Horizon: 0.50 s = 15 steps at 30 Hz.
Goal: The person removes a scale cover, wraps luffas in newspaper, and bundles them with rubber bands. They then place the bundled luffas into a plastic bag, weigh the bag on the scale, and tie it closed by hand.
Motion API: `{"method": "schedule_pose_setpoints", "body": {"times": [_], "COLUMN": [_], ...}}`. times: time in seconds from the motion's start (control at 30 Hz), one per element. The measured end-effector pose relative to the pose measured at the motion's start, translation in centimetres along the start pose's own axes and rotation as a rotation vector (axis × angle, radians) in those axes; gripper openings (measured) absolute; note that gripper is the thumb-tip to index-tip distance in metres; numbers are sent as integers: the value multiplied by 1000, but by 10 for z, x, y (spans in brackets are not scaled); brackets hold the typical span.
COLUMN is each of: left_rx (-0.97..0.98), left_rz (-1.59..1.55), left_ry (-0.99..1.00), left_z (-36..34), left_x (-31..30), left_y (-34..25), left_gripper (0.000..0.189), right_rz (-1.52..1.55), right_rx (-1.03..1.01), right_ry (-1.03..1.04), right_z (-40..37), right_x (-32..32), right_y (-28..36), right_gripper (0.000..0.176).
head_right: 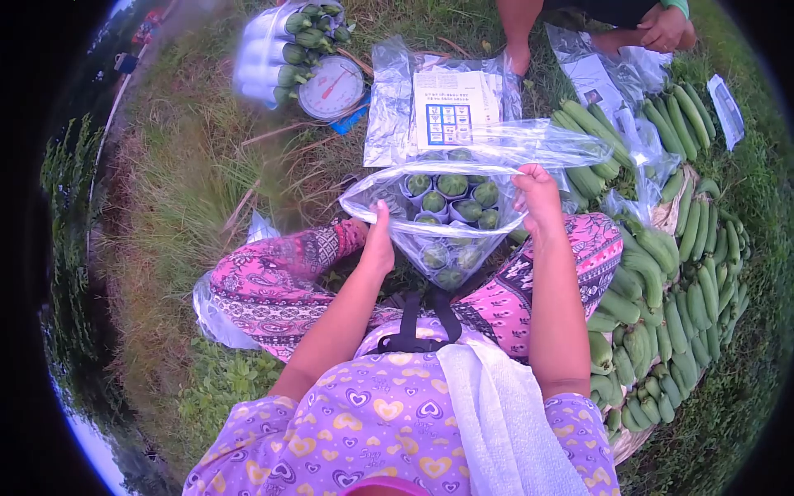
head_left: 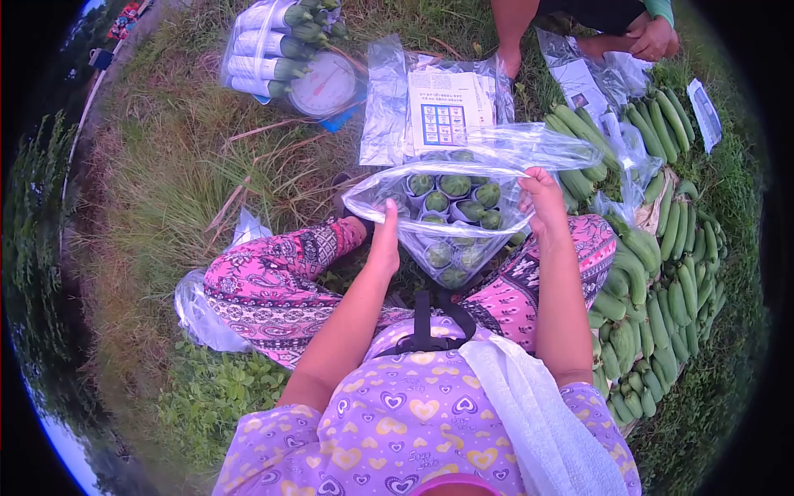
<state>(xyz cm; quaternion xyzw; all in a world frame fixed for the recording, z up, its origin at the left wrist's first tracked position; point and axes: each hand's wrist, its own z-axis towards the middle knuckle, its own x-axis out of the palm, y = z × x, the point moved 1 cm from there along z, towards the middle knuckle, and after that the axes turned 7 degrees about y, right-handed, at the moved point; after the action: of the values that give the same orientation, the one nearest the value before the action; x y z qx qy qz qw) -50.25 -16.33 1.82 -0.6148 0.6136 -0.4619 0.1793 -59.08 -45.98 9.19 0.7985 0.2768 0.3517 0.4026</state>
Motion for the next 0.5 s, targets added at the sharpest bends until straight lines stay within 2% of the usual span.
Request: {"method": "schedule_pose_setpoints", "body": {"times": [0.07,0.17,0.27,0.3,0.4,0.47,0.5], "left_rx": [182,375,556,507,506,869,915], "left_rz": [-70,26,116,43,639,860,903], "left_ry": [10,180,346,375,272,294,337], "left_z": [29,31,23,22,-5,-5,-9], "left_x": [14,44,73,77,99,112,119], "left_y": [-8,-30,-44,-37,-44,-37,-37], "left_gripper": [73,50,41,33,15,9,10], "right_rz": [-41,-124,-156,-126,-41,-47,-78], "right_rx": [-13,23,111,119,62,-15,-61], "right_ry": [12,44,43,44,-1,-16,-17], "right_z": [-3,-2,-8,-10,-27,-38,-43], "right_x": [0,-7,-13,-17,-14,-9,-8], "right_y": [1,-2,0,1,13,20,23], "right_gripper": [14,14,12,12,15,18,19]}}
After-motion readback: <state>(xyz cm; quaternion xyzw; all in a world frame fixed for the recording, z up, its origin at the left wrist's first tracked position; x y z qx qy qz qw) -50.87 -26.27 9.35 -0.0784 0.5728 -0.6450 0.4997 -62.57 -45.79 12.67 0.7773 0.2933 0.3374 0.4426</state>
